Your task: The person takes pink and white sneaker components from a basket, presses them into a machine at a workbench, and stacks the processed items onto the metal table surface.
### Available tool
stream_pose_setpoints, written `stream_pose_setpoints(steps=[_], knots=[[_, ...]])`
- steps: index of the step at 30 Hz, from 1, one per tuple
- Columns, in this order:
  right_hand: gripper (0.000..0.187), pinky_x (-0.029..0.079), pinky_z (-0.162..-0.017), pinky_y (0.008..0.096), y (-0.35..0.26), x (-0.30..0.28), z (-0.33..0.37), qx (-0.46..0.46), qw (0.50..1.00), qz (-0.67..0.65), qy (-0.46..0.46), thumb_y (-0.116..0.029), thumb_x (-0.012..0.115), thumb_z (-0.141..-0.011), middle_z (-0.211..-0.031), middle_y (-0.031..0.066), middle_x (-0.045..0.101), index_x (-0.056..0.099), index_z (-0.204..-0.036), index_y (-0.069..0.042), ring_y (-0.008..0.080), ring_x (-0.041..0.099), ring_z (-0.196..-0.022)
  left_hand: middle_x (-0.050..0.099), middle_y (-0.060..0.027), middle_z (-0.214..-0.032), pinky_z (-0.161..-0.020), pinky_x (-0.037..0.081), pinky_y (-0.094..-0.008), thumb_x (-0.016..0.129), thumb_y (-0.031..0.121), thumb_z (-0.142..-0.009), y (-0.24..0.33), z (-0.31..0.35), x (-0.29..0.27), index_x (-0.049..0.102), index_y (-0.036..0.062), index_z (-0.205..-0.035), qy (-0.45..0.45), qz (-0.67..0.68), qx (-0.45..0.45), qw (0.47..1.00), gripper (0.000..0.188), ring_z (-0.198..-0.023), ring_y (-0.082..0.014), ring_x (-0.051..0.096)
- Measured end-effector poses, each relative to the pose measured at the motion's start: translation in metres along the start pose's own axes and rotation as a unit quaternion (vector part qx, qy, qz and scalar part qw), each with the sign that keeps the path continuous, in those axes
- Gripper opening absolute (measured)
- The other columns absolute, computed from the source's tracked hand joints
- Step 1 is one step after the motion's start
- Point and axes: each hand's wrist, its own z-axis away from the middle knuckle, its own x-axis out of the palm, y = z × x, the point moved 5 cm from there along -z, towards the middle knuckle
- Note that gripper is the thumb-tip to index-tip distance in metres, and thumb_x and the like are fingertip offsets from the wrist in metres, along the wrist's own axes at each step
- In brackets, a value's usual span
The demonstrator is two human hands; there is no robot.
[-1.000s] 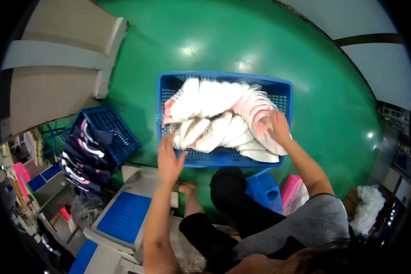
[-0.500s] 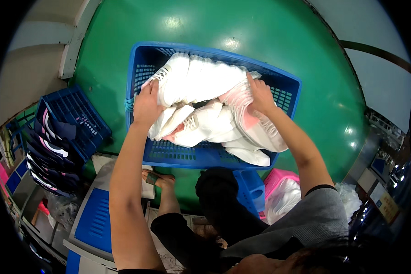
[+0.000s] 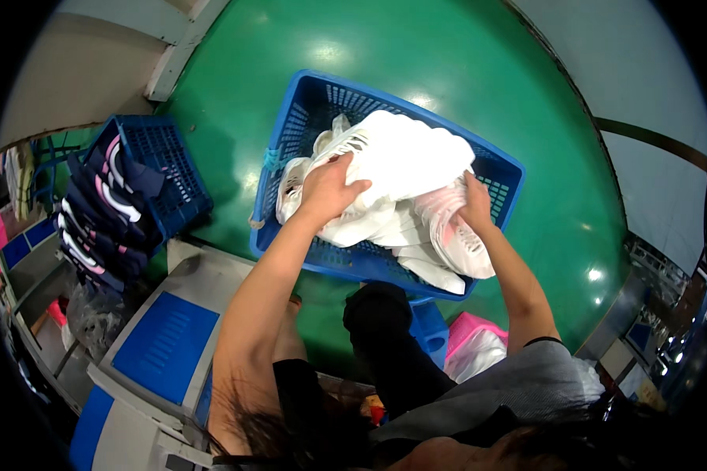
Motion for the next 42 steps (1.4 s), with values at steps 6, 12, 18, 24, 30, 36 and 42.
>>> stream_pose_setpoints(steps=[6, 12, 18, 24, 30, 36, 42], knots=[[0.06, 0.041, -0.081, 0.043, -0.062, -0.093, 0.071, -0.079, 0.994, -0.067, 0.025, -0.021, 0.072, -0.065, -0.103, 0.0181, 0.059, 0.05, -0.117, -0.003, 0.0374, 0.055, -0.097, 0.063, -0.0245, -0.093, -0.078, 0.047, -0.0449, 0.068, 0.037, -0.076, 0.137, 0.085, -0.11, 0.054, -0.0026, -0.105, -0.078, -0.056, -0.043, 0.994, 0.051, -0.09, -0.0415, 0.059], [0.054, 0.042, -0.077, 0.0437, -0.151, -0.17, 0.136, -0.212, 0.956, -0.196, 0.04, -0.026, 0.072, -0.067, -0.101, 0.0174, 0.059, 0.053, -0.113, -0.005, 0.039, 0.054, -0.091, 0.059, -0.0268, -0.074, -0.067, 0.048, -0.0442, 0.069, 0.034, -0.077, 0.301, 0.22, -0.22, 0.041, -0.0077, -0.101, -0.066, -0.163, -0.098, 0.979, 0.056, -0.074, -0.0441, 0.06], [0.051, 0.046, -0.073, 0.0382, -0.24, -0.243, 0.183, -0.284, 0.851, -0.442, -0.005, -0.017, 0.069, -0.072, -0.097, 0.0172, 0.06, 0.051, -0.118, -0.004, 0.0332, 0.057, -0.086, 0.058, -0.026, -0.071, -0.064, 0.047, -0.0438, 0.069, 0.028, -0.08, 0.516, 0.34, -0.284, 0.04, -0.0087, -0.1, -0.046, -0.279, -0.024, 0.959, 0.051, -0.07, -0.0424, 0.06], [0.061, 0.046, -0.085, 0.0369, -0.28, -0.317, 0.214, -0.403, 0.778, -0.479, -0.046, -0.015, 0.07, -0.074, -0.117, 0.0174, 0.058, 0.044, -0.128, -0.004, 0.0307, 0.057, -0.107, 0.06, -0.0167, -0.064, -0.06, 0.049, -0.0391, 0.076, 0.037, -0.069, 0.68, 0.388, -0.267, 0.058, -0.0043, -0.072, -0.101, -0.58, -0.068, 0.805, 0.045, -0.064, -0.0346, 0.062], [0.074, 0.033, -0.104, 0.0336, -0.273, -0.344, 0.288, -0.445, 0.642, -0.553, -0.29, -0.012, 0.071, -0.076, -0.132, 0.0068, 0.049, 0.033, -0.14, -0.005, 0.0177, 0.045, -0.122, 0.056, -0.0123, -0.122, -0.097, 0.039, -0.0337, 0.066, 0.042, -0.081, 0.715, 0.441, -0.284, 0.046, -0.0026, -0.128, -0.166, -0.114, 0.038, 0.979, 0.067, -0.115, -0.019, 0.05], [0.062, 0.04, -0.099, 0.0333, -0.262, -0.336, 0.355, -0.291, 0.549, -0.607, -0.496, -0.014, 0.062, -0.086, -0.127, 0.0099, 0.053, 0.032, -0.14, -0.009, 0.0166, 0.051, -0.116, 0.023, -0.0133, -0.15, -0.112, 0.019, -0.0376, 0.047, 0.08, -0.072, 0.631, 0.505, -0.273, 0.01, 0.0034, -0.147, 0.086, 0.118, 0.256, 0.956, 0.114, -0.139, -0.0232, 0.02], [0.076, 0.043, -0.096, 0.0367, -0.265, -0.332, 0.403, -0.307, 0.711, -0.46, -0.435, -0.03, 0.065, -0.083, -0.129, 0.0169, 0.049, 0.022, -0.145, -0.015, 0.0251, 0.051, -0.117, 0.049, -0.0118, -0.134, -0.105, 0.037, -0.0375, 0.017, 0.072, -0.088, 0.439, 0.484, -0.226, 0.037, 0.0075, -0.139, 0.196, 0.488, 0.067, 0.848, 0.085, -0.121, -0.0245, 0.049]])
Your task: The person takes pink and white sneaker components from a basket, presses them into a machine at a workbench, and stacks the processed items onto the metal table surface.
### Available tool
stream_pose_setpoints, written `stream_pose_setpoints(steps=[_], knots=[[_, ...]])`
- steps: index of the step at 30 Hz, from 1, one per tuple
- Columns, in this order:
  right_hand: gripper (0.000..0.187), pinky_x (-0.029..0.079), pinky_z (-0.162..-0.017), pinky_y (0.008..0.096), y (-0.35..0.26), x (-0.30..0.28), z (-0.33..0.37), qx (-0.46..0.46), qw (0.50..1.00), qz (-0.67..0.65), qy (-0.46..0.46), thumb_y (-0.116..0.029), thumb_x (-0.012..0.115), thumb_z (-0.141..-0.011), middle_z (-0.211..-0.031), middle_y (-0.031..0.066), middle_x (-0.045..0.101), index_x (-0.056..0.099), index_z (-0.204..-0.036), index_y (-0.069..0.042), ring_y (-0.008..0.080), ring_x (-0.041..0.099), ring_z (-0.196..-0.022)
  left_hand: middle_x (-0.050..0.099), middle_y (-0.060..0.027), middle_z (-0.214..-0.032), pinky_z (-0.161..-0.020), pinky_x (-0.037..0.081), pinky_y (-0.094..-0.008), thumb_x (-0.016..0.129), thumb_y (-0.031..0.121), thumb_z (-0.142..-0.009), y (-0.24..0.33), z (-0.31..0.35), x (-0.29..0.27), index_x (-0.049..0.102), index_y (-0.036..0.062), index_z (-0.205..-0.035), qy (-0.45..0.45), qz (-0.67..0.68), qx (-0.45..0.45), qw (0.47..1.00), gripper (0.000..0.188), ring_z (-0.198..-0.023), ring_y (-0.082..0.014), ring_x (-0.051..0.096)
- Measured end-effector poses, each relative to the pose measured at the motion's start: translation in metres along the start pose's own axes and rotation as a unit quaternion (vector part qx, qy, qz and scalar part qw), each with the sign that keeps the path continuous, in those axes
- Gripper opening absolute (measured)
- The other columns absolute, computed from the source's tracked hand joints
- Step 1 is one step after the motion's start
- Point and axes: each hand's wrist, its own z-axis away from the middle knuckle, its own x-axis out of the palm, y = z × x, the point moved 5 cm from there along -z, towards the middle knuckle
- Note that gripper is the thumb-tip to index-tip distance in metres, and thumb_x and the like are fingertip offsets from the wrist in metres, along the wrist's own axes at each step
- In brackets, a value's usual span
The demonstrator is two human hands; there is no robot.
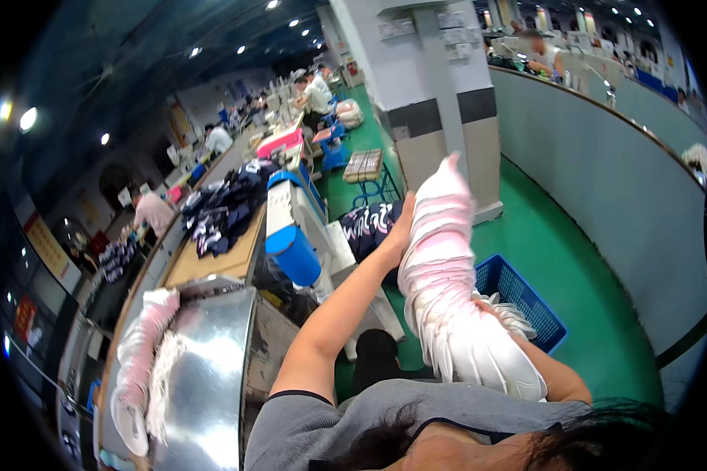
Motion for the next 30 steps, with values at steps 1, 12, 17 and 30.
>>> stream_pose_setpoints(steps=[1, 12, 17, 30], knots=[[0.078, 0.043, -0.097, 0.0376, 0.005, 0.005, -0.006, 0.018, 0.999, 0.037, -0.013, -0.032, 0.065, -0.082, -0.13, 0.0173, 0.049, 0.022, -0.145, -0.016, 0.0261, 0.051, -0.118, 0.049, -0.0111, -0.134, -0.105, 0.036, -0.0377, 0.013, 0.071, -0.088, -0.03, 0.004, -0.03, 0.037, 0.0086, -0.139, 0.027, 0.059, -0.017, 0.998, 0.084, -0.122, -0.0248, 0.048], [0.092, 0.04, -0.099, 0.0471, 0.067, 0.095, -0.102, 0.29, 0.85, 0.353, -0.263, -0.053, 0.066, -0.075, -0.136, 0.0224, 0.04, 0.016, -0.147, -0.026, 0.0367, 0.044, -0.124, 0.05, -0.0202, -0.128, -0.086, 0.051, -0.0502, 0.019, 0.056, -0.096, -0.374, 0.157, -0.238, 0.038, 0.0027, -0.137, 0.436, 0.103, -0.131, 0.885, 0.069, -0.115, -0.0333, 0.054], [0.084, 0.027, -0.1, 0.0657, 0.079, 0.115, -0.167, 0.208, 0.529, 0.764, -0.305, -0.059, 0.058, -0.077, -0.151, 0.0264, 0.005, 0.011, -0.145, -0.044, 0.0555, 0.018, -0.132, 0.057, -0.0245, -0.119, -0.07, 0.056, -0.0499, 0.044, 0.023, -0.088, -0.385, 0.159, -0.232, 0.051, -0.0033, -0.124, 0.248, -0.092, -0.32, 0.91, 0.045, -0.098, -0.0389, 0.062], [0.09, 0.025, -0.108, 0.0527, 0.176, 0.207, -0.266, 0.216, 0.74, 0.524, -0.362, -0.054, 0.063, -0.074, -0.147, 0.0335, -0.003, 0.017, -0.148, -0.028, 0.052, 0.02, -0.133, 0.058, -0.0116, -0.119, -0.094, 0.042, -0.0333, 0.048, 0.038, -0.094, -0.316, 0.236, -0.264, 0.049, 0.0074, -0.128, 0.18, 0.139, -0.246, 0.942, 0.046, -0.108, -0.0187, 0.055]])
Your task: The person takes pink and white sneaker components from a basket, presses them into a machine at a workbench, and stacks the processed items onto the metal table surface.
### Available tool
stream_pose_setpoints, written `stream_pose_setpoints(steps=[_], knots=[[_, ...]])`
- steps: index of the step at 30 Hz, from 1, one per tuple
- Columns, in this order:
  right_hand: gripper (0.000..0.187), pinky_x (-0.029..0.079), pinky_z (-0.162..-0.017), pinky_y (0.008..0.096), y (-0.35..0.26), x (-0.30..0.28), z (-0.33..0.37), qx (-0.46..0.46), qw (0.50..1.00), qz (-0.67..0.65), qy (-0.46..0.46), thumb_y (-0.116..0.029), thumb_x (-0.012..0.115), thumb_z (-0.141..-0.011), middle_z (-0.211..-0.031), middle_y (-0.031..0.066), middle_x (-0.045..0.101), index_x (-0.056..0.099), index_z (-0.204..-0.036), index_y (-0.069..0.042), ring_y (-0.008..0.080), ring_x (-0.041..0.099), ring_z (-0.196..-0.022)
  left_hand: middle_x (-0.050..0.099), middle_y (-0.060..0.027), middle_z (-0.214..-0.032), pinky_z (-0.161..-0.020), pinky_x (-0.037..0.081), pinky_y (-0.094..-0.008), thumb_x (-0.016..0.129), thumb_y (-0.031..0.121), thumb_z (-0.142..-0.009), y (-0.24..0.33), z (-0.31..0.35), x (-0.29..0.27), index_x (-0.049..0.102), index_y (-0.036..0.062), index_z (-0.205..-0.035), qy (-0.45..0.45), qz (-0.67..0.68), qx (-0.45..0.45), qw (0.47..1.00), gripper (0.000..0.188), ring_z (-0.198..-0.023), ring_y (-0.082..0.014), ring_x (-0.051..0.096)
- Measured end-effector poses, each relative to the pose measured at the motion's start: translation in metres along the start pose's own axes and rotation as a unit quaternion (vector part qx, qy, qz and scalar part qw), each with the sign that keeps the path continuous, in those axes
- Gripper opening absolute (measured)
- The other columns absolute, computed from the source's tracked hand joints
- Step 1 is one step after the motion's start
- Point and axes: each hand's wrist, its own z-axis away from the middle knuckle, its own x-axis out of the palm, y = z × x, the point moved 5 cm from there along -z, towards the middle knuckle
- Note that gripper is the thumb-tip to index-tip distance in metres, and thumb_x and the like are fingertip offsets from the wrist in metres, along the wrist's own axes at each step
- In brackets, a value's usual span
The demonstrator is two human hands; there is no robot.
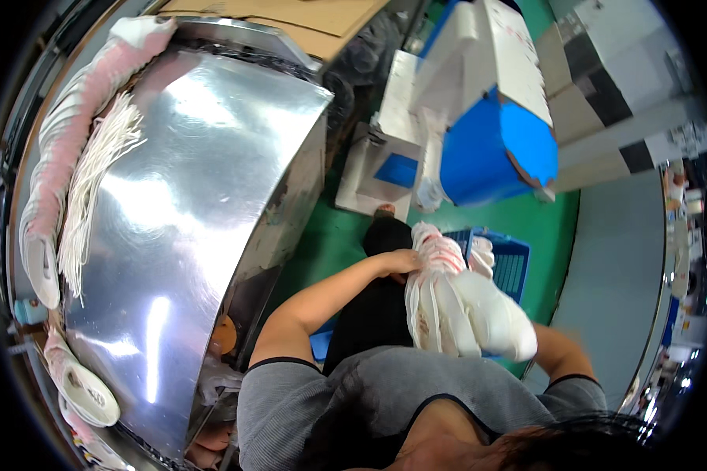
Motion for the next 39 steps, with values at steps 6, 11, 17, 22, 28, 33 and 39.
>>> stream_pose_setpoints(steps=[6, 11, 17, 22, 28, 33, 39], knots=[[0.091, 0.024, -0.108, 0.0534, -0.042, -0.04, -0.095, -0.023, 0.998, 0.028, 0.048, -0.055, 0.063, -0.073, -0.147, 0.0338, -0.004, 0.017, -0.147, -0.028, 0.053, 0.018, -0.133, 0.061, -0.0123, -0.111, -0.092, 0.042, -0.0314, 0.051, 0.003, -0.088, 0.065, -0.004, -0.2, 0.027, 0.0064, -0.141, 0.538, 0.07, 0.395, 0.741, 0.058, -0.101, -0.0204, 0.056], [0.091, 0.024, -0.107, 0.0539, -0.062, -0.057, -0.164, -0.055, 0.997, 0.039, 0.043, -0.056, 0.063, -0.073, -0.147, 0.0341, -0.004, 0.017, -0.147, -0.029, 0.0539, 0.016, -0.133, 0.061, -0.0123, -0.117, -0.094, 0.04, -0.0333, 0.044, -0.01, -0.078, 0.113, 0.001, -0.255, 0.021, 0.0009, -0.143, 0.606, 0.035, 0.314, 0.73, 0.069, -0.109, -0.0296, 0.053], [0.092, 0.024, -0.107, 0.0546, -0.031, -0.043, -0.155, -0.046, 0.998, 0.007, 0.049, -0.057, 0.063, -0.072, -0.147, 0.0345, -0.005, 0.018, -0.147, -0.03, 0.0549, 0.014, -0.133, 0.066, -0.0052, -0.109, -0.101, 0.033, -0.0402, 0.047, -0.007, -0.074, 0.112, -0.034, -0.277, 0.037, 0.0001, -0.134, 0.632, -0.053, 0.294, 0.715, 0.061, -0.108, -0.0319, 0.053], [0.092, 0.023, -0.107, 0.0552, -0.005, -0.02, -0.101, -0.052, 0.998, -0.014, 0.045, -0.058, 0.063, -0.072, -0.147, 0.0348, -0.006, 0.018, -0.147, -0.03, 0.0557, 0.013, -0.133, 0.064, -0.0079, -0.112, -0.103, 0.032, -0.0429, 0.055, 0.002, -0.077, 0.12, -0.035, -0.283, 0.04, 0.0007, -0.129, 0.611, -0.132, 0.243, 0.742, 0.054, -0.11, -0.0346, 0.051], [0.093, 0.023, -0.107, 0.0558, 0.035, 0.03, -0.001, -0.043, 0.997, -0.037, 0.054, -0.06, 0.063, -0.071, -0.147, 0.0351, -0.007, 0.018, -0.147, -0.031, 0.0568, 0.011, -0.133, 0.058, -0.0145, -0.119, -0.097, 0.04, -0.0355, 0.056, 0.006, -0.084, 0.043, -0.021, -0.181, 0.045, -0.0018, -0.125, 0.507, 0.071, 0.207, 0.834, 0.044, -0.114, -0.0242, 0.051], [0.093, 0.02, -0.108, 0.0566, 0.038, 0.027, 0.039, 0.013, 0.998, -0.033, 0.06, -0.061, 0.062, -0.071, -0.147, 0.0354, -0.007, 0.018, -0.147, -0.03, 0.0569, 0.008, -0.133, 0.062, -0.0069, -0.104, -0.085, 0.046, -0.0259, 0.058, 0.005, -0.088, 0.141, 0.117, 0.031, 0.056, -0.0024, -0.109, 0.166, -0.142, 0.299, 0.929, 0.022, -0.096, -0.0127, 0.057], [0.095, 0.004, -0.11, 0.0579, 0.053, 0.038, 0.042, -0.07, 0.995, -0.039, 0.053, -0.069, 0.053, -0.076, -0.151, 0.0284, -0.002, 0.018, -0.148, -0.018, 0.0435, -0.012, -0.139, 0.062, -0.0101, -0.1, -0.079, 0.05, -0.0297, 0.04, 0.055, -0.094, 0.152, 0.082, 0.13, 0.061, -0.0004, -0.105, -0.086, -0.367, 0.019, 0.926, 0.06, -0.086, -0.0173, 0.061]])
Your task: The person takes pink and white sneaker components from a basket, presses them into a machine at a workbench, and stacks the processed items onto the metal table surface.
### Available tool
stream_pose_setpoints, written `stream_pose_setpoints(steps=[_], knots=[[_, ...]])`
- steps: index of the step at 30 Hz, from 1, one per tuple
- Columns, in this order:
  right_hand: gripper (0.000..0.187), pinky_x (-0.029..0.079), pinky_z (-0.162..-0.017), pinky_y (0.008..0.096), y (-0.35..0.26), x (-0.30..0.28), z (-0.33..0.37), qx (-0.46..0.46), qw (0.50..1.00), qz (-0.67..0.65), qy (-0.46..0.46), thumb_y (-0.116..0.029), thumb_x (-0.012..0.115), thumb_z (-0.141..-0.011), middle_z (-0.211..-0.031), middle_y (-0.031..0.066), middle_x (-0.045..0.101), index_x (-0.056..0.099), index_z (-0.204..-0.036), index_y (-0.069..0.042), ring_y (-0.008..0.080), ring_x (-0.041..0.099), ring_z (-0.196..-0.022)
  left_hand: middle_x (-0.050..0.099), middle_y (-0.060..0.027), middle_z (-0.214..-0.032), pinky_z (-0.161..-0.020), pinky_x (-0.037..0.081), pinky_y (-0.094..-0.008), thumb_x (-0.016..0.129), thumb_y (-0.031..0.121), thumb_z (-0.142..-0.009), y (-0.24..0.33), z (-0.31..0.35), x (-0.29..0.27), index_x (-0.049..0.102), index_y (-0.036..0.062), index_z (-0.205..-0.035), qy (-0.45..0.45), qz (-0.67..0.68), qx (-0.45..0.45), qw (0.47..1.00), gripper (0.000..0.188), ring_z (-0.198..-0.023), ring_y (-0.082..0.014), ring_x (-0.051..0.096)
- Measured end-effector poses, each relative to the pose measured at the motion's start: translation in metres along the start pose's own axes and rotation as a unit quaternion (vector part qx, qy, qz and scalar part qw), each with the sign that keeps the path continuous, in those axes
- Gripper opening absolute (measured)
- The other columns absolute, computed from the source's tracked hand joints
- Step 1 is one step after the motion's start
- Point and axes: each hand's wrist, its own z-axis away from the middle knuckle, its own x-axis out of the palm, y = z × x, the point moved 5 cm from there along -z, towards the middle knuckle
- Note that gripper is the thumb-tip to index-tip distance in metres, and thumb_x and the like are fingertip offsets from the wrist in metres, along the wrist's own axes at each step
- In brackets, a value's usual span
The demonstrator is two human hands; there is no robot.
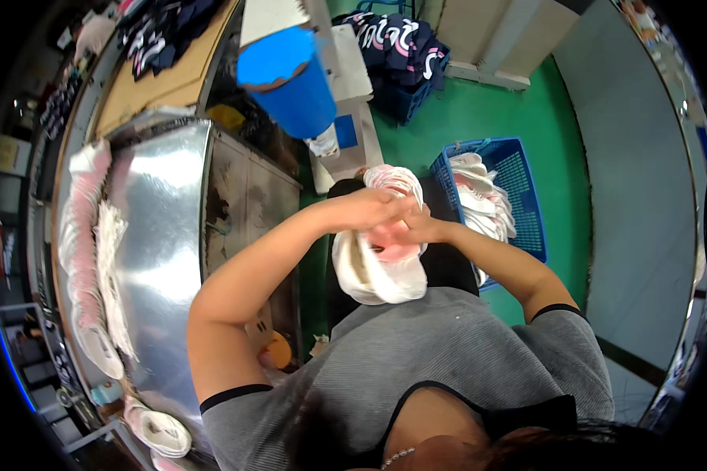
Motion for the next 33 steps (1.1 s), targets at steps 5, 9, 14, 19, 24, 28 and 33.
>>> stream_pose_setpoints(steps=[5, 9, 14, 19, 24, 28, 33], knots=[[0.062, 0.007, -0.111, 0.053, 0.028, -0.015, 0.019, -0.027, 0.976, -0.14, 0.167, -0.05, 0.031, -0.095, -0.151, 0.0262, 0.007, 0.021, -0.147, -0.017, 0.0389, 0.005, -0.141, 0.059, -0.0161, -0.092, -0.059, 0.05, -0.0297, 0.031, 0.073, -0.086, -0.072, -0.003, 0.039, 0.059, -0.0059, -0.101, -0.157, -0.09, -0.262, 0.948, 0.085, -0.068, -0.0192, 0.058], [0.062, 0.006, -0.111, 0.052, 0.015, 0.001, 0.011, -0.029, 0.952, -0.166, 0.254, -0.047, 0.036, -0.095, -0.149, 0.0284, 0.011, 0.025, -0.145, -0.014, 0.0425, 0.012, -0.139, 0.061, -0.0204, -0.11, -0.087, 0.045, -0.0362, 0.045, 0.068, -0.083, -0.101, -0.018, 0.075, 0.056, -0.003, -0.119, 0.155, -0.093, -0.2, 0.963, 0.08, -0.103, -0.0276, 0.059], [0.059, 0.016, -0.109, 0.0456, 0.065, -0.022, -0.025, -0.079, 0.94, -0.188, 0.274, -0.046, 0.041, -0.093, -0.148, 0.0238, 0.02, 0.035, -0.138, -0.008, 0.0399, 0.022, -0.135, 0.057, -0.0164, -0.125, -0.098, 0.038, -0.0334, 0.054, 0.043, -0.088, -0.099, -0.079, 0.108, 0.05, -0.0038, -0.127, 0.323, 0.135, -0.119, 0.929, 0.061, -0.116, -0.0275, 0.053], [0.057, 0.015, -0.111, 0.0431, 0.076, -0.021, -0.004, -0.075, 0.936, -0.198, 0.281, -0.046, 0.036, -0.095, -0.15, 0.0198, 0.021, 0.034, -0.14, -0.011, 0.0369, 0.022, -0.137, 0.059, -0.0131, -0.121, -0.095, 0.04, -0.0297, 0.057, 0.037, -0.088, -0.088, -0.058, 0.101, 0.053, -0.0041, -0.124, 0.274, 0.278, -0.184, 0.902, 0.054, -0.111, -0.0211, 0.055], [0.061, 0.016, -0.111, 0.0449, 0.07, -0.033, 0.005, -0.005, 0.955, -0.153, 0.254, -0.048, 0.037, -0.094, -0.15, 0.0213, 0.02, 0.031, -0.142, -0.011, 0.0385, 0.02, -0.137, 0.059, -0.0122, -0.118, -0.092, 0.042, -0.0294, 0.059, 0.028, -0.088, -0.062, 0.0, 0.087, 0.052, -0.0046, -0.125, 0.289, 0.381, -0.107, 0.872, 0.05, -0.11, -0.0188, 0.055], [0.051, 0.022, -0.11, 0.0457, -0.019, -0.088, 0.046, -0.156, 0.91, 0.0, 0.385, -0.035, 0.046, -0.093, -0.147, 0.0219, 0.026, 0.041, -0.137, -0.009, 0.0415, 0.025, -0.133, 0.057, -0.0118, -0.119, -0.092, 0.042, -0.03, 0.059, 0.027, -0.088, -0.062, 0.001, 0.084, 0.049, -0.003, -0.127, 0.257, 0.412, -0.082, 0.87, 0.05, -0.108, -0.0187, 0.055], [0.042, 0.032, -0.105, 0.0372, -0.026, -0.044, 0.021, -0.189, 0.96, -0.048, 0.202, -0.031, 0.046, -0.093, -0.138, 0.0163, 0.042, 0.051, -0.127, -0.006, 0.0324, 0.044, -0.124, 0.058, -0.0106, -0.117, -0.092, 0.042, -0.0294, 0.061, 0.024, -0.086, -0.082, 0.026, 0.082, 0.049, -0.0021, -0.127, 0.256, 0.362, -0.084, 0.893, 0.05, -0.106, -0.0183, 0.056]])
